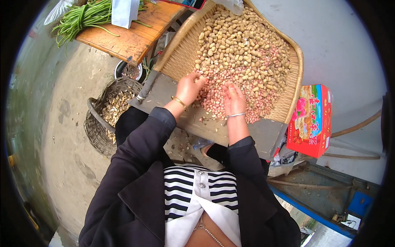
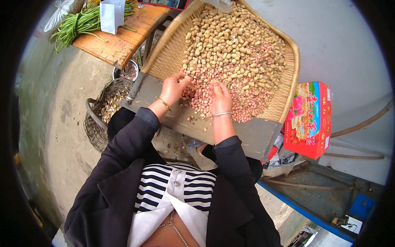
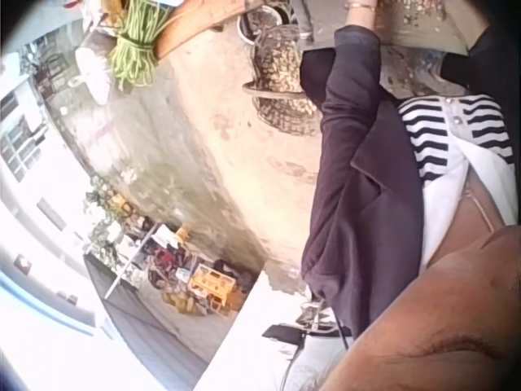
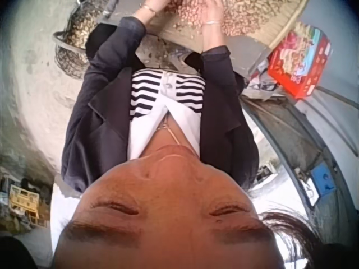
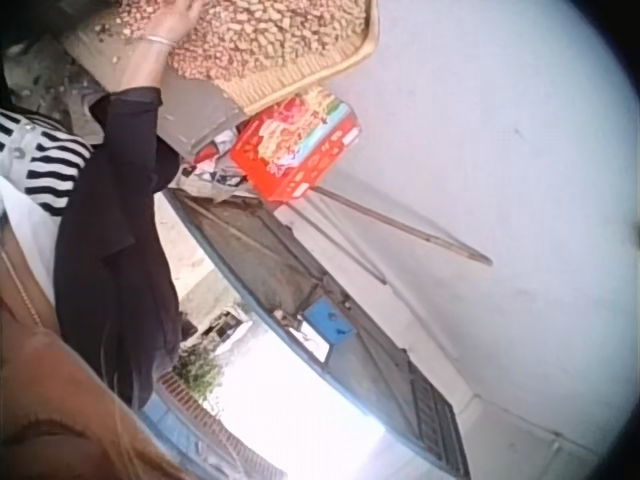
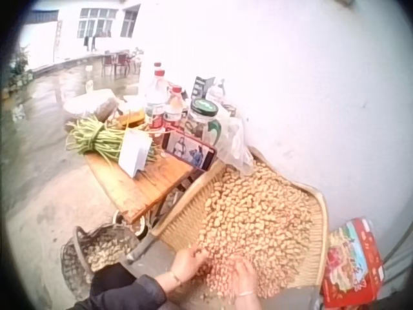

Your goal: The person sits and shells peanuts by hand, picking them from a large woven tray and placing the shelled kernels into a smaller basket. The person repeatedly picks, cracks, and discards the shells while sorting the peanuts.

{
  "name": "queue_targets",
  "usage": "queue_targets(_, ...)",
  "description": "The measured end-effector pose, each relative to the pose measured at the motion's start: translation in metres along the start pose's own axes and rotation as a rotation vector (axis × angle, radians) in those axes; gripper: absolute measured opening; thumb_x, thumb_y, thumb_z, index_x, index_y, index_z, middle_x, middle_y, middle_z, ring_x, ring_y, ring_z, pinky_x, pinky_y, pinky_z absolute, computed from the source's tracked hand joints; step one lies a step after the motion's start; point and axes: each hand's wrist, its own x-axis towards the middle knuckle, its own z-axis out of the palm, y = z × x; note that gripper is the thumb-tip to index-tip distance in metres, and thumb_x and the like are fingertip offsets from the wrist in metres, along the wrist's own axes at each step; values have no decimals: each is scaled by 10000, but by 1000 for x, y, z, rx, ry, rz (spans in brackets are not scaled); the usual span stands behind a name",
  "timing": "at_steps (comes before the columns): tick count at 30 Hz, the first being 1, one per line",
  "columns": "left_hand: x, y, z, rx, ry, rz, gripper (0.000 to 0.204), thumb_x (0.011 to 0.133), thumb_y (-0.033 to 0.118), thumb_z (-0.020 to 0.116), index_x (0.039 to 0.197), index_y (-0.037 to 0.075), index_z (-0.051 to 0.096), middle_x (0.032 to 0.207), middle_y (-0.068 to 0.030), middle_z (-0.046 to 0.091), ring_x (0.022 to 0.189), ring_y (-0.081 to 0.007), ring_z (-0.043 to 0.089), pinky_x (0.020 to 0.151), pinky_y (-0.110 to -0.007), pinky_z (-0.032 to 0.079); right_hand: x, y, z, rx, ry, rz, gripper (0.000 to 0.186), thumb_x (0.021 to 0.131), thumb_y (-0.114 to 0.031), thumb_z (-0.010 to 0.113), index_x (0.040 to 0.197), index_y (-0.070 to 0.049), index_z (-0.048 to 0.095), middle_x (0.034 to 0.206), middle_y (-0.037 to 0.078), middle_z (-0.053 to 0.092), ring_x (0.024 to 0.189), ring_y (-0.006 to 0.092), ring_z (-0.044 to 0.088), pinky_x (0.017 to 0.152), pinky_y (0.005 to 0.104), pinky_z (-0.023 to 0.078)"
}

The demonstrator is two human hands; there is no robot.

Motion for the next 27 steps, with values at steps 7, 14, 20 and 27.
queue_targets(7,-15,5,-1,-1155,-351,-657,191,826,239,439,840,67,521,668,-39,555,522,-145,495,414,-235,356,-12,-27,6,-535,-312,-111,227,819,-77,556,1045,-58,571,843,20,568,736,88,526,649,190,429)
queue_targets(14,-15,12,-7,-1312,-341,-650,217,869,230,394,788,54,493,638,-38,510,517,-147,460,410,-231,360,35,-34,31,-999,-224,-559,203,796,-107,572,982,-27,584,825,46,594,692,102,547,621,232,449)
queue_targets(20,-12,16,-7,-1291,-182,-621,199,860,238,485,739,81,473,587,-28,502,531,-164,505,435,-227,403,88,-36,64,-1416,-167,-786,211,762,-209,597,868,-27,585,813,143,575,718,284,576,647,368,471)
queue_targets(27,-9,22,-17,-1260,-183,-523,126,857,169,493,821,51,522,602,-3,485,470,-102,444,393,-198,362,110,-27,90,-1717,-157,-919,223,757,-243,606,836,-40,561,791,134,573,713,278,566,638,362,466)
